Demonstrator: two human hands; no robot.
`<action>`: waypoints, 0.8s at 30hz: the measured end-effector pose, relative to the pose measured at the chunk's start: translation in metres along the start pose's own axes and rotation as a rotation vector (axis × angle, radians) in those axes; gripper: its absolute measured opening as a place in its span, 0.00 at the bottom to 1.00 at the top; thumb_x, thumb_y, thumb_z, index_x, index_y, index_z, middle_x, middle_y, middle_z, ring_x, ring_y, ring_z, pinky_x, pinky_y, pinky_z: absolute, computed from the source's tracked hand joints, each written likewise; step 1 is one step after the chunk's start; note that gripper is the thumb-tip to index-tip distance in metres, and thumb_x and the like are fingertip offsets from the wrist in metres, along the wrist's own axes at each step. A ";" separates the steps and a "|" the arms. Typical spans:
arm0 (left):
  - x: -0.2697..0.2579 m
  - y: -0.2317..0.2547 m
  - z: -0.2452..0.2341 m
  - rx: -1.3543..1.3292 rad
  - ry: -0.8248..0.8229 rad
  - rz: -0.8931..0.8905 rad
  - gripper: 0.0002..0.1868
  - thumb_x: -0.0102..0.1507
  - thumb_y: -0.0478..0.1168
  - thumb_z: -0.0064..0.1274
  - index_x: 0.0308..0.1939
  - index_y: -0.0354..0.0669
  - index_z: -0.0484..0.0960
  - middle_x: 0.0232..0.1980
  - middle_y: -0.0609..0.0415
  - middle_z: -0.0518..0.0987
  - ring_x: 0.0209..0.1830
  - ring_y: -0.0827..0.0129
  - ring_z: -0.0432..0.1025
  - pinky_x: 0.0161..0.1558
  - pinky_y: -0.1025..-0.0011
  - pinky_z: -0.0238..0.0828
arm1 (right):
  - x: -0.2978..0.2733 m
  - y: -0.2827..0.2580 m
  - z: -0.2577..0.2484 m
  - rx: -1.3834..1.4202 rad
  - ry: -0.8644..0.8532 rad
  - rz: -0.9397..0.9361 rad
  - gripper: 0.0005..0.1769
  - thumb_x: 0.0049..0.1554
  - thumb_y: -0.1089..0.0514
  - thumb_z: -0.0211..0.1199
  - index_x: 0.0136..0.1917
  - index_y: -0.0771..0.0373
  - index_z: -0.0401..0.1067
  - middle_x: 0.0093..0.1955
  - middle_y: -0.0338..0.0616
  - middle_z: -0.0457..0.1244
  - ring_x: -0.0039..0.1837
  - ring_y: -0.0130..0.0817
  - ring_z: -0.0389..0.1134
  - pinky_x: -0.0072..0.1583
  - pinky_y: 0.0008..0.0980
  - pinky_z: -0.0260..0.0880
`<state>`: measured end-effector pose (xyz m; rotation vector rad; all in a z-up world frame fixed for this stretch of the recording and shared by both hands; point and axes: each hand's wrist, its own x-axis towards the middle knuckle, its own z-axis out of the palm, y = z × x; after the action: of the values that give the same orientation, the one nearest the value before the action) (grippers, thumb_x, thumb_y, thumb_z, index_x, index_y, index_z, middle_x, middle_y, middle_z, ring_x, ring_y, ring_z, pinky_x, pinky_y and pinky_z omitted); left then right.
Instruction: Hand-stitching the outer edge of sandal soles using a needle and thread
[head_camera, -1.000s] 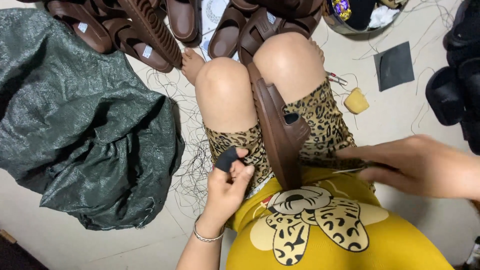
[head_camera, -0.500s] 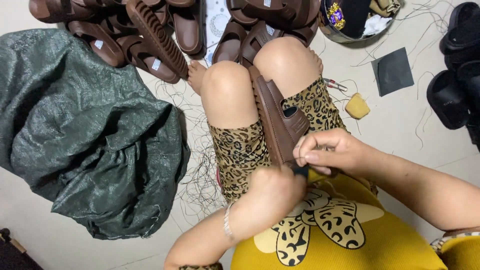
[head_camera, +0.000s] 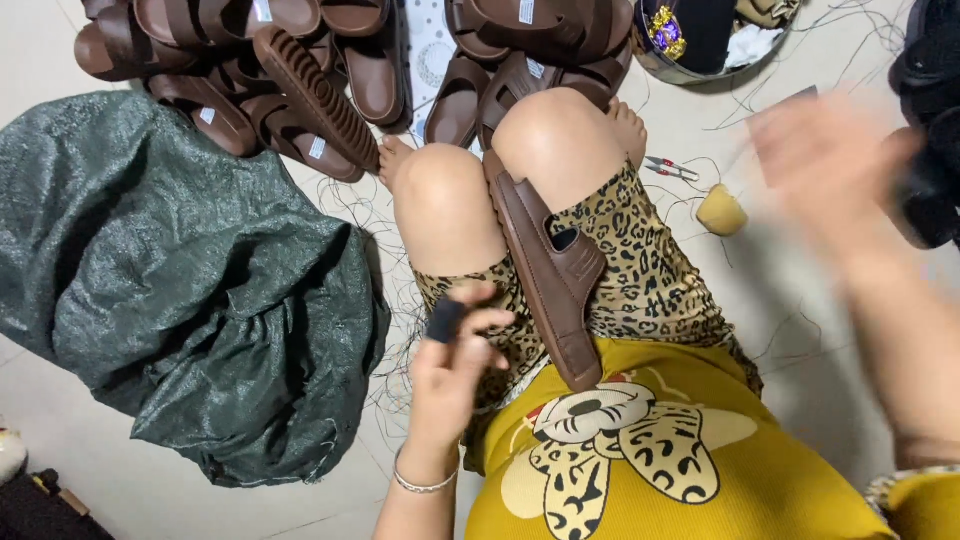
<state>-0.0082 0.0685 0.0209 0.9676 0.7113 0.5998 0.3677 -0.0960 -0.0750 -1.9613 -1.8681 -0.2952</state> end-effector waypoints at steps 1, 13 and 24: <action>-0.004 0.000 -0.003 0.189 -0.124 -0.167 0.13 0.70 0.38 0.46 0.57 0.39 0.72 0.48 0.48 0.75 0.41 0.67 0.72 0.36 0.75 0.73 | -0.021 0.052 0.003 0.475 -0.068 0.461 0.29 0.63 0.46 0.48 0.65 0.70 0.68 0.60 0.57 0.63 0.60 0.48 0.64 0.57 0.43 0.65; 0.010 0.003 -0.009 -0.192 -0.218 -0.150 0.17 0.73 0.39 0.47 0.54 0.23 0.79 0.20 0.62 0.71 0.14 0.80 0.57 0.18 0.82 0.52 | 0.019 -0.119 -0.064 0.891 -0.834 0.319 0.10 0.55 0.50 0.63 0.50 0.51 0.77 0.56 0.40 0.70 0.54 0.38 0.72 0.55 0.33 0.75; 0.078 -0.012 -0.055 -0.455 0.193 0.030 0.18 0.76 0.44 0.36 0.47 0.35 0.79 0.11 0.62 0.57 0.08 0.75 0.53 0.14 0.77 0.58 | 0.045 -0.142 -0.043 1.907 -0.505 0.615 0.21 0.63 0.47 0.56 0.33 0.59 0.74 0.38 0.51 0.71 0.28 0.34 0.67 0.31 0.30 0.71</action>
<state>0.0000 0.1491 -0.0313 0.5030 0.6914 0.8459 0.2365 -0.0720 0.0033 -0.9234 -0.6885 1.6047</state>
